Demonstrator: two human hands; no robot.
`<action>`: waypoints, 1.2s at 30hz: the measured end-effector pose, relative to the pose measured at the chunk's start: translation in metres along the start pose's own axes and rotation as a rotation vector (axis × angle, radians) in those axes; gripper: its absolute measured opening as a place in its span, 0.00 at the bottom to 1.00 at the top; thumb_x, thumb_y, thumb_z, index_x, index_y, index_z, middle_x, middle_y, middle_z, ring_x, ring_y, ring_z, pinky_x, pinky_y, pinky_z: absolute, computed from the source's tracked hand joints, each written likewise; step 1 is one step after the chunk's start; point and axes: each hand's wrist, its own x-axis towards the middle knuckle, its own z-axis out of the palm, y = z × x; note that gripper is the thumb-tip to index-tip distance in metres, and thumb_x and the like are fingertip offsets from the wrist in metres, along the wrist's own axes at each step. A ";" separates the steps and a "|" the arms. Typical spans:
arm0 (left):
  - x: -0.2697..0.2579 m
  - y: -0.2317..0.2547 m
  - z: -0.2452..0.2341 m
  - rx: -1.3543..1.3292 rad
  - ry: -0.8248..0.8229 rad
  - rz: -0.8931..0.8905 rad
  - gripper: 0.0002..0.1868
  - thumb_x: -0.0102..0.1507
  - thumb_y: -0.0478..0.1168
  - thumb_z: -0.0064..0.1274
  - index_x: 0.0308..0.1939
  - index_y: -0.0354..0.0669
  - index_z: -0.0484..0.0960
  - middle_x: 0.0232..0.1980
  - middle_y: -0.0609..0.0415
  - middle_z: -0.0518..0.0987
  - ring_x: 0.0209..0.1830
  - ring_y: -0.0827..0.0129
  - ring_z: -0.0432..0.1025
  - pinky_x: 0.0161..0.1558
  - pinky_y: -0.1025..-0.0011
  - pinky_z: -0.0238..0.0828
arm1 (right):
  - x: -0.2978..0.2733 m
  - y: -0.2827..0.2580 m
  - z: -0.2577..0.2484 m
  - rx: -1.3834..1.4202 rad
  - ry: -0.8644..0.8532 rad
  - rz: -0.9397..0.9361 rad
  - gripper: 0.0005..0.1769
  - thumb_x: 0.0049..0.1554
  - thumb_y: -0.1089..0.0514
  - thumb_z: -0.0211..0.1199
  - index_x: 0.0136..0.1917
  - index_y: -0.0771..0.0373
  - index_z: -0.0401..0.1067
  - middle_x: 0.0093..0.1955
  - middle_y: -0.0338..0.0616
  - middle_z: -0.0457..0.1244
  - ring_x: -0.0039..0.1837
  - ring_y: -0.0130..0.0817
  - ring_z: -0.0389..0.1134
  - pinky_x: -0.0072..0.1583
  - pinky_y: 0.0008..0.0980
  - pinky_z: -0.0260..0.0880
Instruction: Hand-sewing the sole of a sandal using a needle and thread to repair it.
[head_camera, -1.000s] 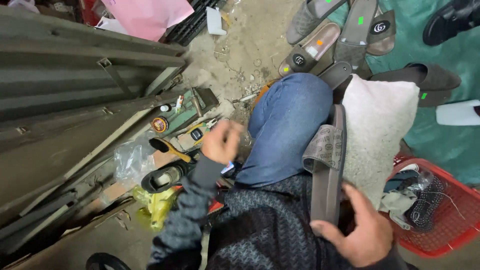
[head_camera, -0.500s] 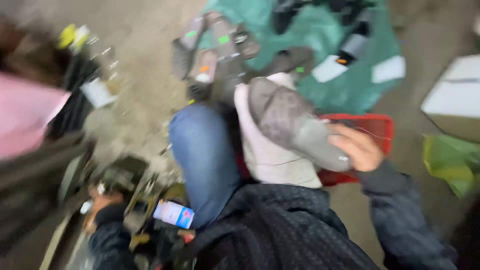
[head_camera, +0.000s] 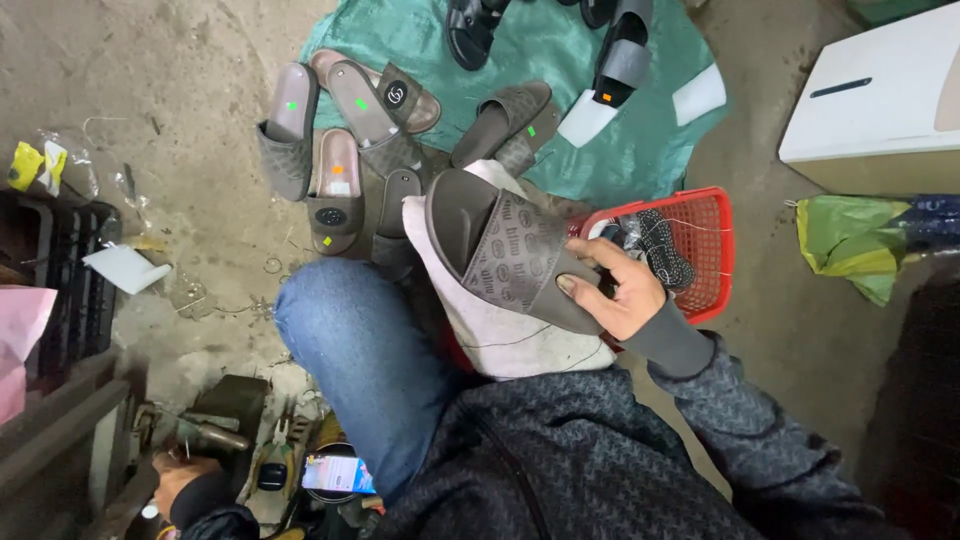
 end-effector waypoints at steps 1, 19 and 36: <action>0.002 0.001 -0.003 -0.006 -0.069 -0.038 0.18 0.71 0.46 0.45 0.60 0.38 0.72 0.44 0.31 0.88 0.43 0.31 0.83 0.45 0.44 0.75 | -0.001 -0.001 0.002 0.010 0.006 0.013 0.33 0.62 0.44 0.60 0.76 0.57 0.59 0.72 0.50 0.60 0.75 0.54 0.62 0.74 0.55 0.70; -0.043 0.012 -0.075 -0.226 0.465 0.137 0.12 0.68 0.45 0.58 0.49 0.43 0.77 0.45 0.39 0.78 0.34 0.34 0.76 0.35 0.42 0.71 | 0.012 -0.014 0.012 0.129 0.280 0.016 0.13 0.66 0.52 0.59 0.61 0.57 0.76 0.56 0.43 0.70 0.56 0.39 0.72 0.54 0.36 0.78; -0.291 0.195 -0.371 -1.603 -0.220 0.678 0.13 0.67 0.34 0.47 0.56 0.35 0.74 0.37 0.38 0.82 0.21 0.59 0.77 0.31 0.70 0.77 | 0.008 -0.024 0.001 0.091 0.255 -0.206 0.14 0.68 0.50 0.55 0.63 0.55 0.71 0.58 0.41 0.69 0.59 0.45 0.74 0.57 0.43 0.79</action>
